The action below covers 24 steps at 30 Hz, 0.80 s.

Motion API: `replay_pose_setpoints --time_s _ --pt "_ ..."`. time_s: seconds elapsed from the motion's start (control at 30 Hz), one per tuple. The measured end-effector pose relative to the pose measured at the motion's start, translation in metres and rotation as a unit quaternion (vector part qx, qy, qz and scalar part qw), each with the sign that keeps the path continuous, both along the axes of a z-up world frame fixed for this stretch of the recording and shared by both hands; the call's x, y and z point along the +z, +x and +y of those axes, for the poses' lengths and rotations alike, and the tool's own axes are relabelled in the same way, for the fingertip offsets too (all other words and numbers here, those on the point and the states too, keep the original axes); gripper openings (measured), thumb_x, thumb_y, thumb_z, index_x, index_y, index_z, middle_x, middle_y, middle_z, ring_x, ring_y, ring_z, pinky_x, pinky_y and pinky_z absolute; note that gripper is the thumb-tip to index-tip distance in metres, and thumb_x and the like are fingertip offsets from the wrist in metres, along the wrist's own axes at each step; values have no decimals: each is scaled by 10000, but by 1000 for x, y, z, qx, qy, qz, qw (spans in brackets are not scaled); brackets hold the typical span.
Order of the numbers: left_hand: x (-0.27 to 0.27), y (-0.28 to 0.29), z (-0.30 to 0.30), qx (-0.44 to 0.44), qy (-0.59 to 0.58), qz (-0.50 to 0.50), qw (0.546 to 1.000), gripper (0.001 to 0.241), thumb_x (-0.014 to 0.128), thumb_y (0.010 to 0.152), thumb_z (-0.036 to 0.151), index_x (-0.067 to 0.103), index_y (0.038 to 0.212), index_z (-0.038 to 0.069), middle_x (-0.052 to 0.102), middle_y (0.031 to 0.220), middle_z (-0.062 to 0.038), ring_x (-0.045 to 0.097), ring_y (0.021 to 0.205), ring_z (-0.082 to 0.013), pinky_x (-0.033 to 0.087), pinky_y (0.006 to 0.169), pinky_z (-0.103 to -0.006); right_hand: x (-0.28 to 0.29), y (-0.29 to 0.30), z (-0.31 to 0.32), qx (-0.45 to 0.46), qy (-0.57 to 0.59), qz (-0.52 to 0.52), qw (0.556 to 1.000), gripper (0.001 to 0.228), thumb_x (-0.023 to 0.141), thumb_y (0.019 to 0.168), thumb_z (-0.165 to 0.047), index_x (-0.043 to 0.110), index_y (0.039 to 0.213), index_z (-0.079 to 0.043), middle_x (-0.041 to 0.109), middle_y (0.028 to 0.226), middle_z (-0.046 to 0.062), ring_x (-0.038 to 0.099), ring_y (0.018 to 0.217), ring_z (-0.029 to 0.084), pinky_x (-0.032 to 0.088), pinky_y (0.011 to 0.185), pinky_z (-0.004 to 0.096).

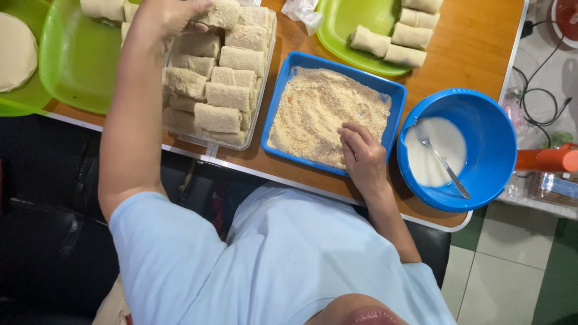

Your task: Dip filled pastries into a liquid batter and then coat them thoroughly with breadcrumbs.

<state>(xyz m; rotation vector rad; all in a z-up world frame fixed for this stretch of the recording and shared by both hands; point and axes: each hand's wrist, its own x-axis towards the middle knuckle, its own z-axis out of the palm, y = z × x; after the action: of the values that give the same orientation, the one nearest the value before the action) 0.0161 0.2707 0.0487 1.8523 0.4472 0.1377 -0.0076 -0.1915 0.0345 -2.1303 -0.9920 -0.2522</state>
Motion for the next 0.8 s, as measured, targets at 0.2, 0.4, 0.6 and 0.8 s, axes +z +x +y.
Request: replay_pose_setpoints --time_s 0.2,0.4,0.6,0.8 --pt "-13 27 16 21 7 116 993 244 738 994 304 772 1128 103 767 970 -47 701 861 -153 591 730 -279 3 -3 3 7 4 6 1000 143 726 918 50 715 1056 15 720 1148 160 740 986 315 612 814 359" --pt "-58 41 55 -19 218 177 960 452 732 990 517 760 1239 141 756 1114 -132 704 984 -263 554 821 -479 -2 -2 2 19 -1 25 999 163 723 900 62 703 1059 32 711 1151 168 738 970 309 615 802 358" --pt "-46 43 63 -51 311 53 948 459 843 929 414 777 1255 98 772 1165 -143 734 1012 -252 576 907 -460 -18 7 -5 12 -10 8 1000 166 704 884 70 697 1035 0 697 1055 137 723 939 307 599 778 365" --pt "12 7 6 8 458 12 889 404 865 884 327 780 1208 102 750 1125 -165 676 1014 -382 517 848 -512 0 14 2 5 -20 -16 1000 156 756 850 -14 626 924 -59 591 850 115 659 757 309 536 627 416"
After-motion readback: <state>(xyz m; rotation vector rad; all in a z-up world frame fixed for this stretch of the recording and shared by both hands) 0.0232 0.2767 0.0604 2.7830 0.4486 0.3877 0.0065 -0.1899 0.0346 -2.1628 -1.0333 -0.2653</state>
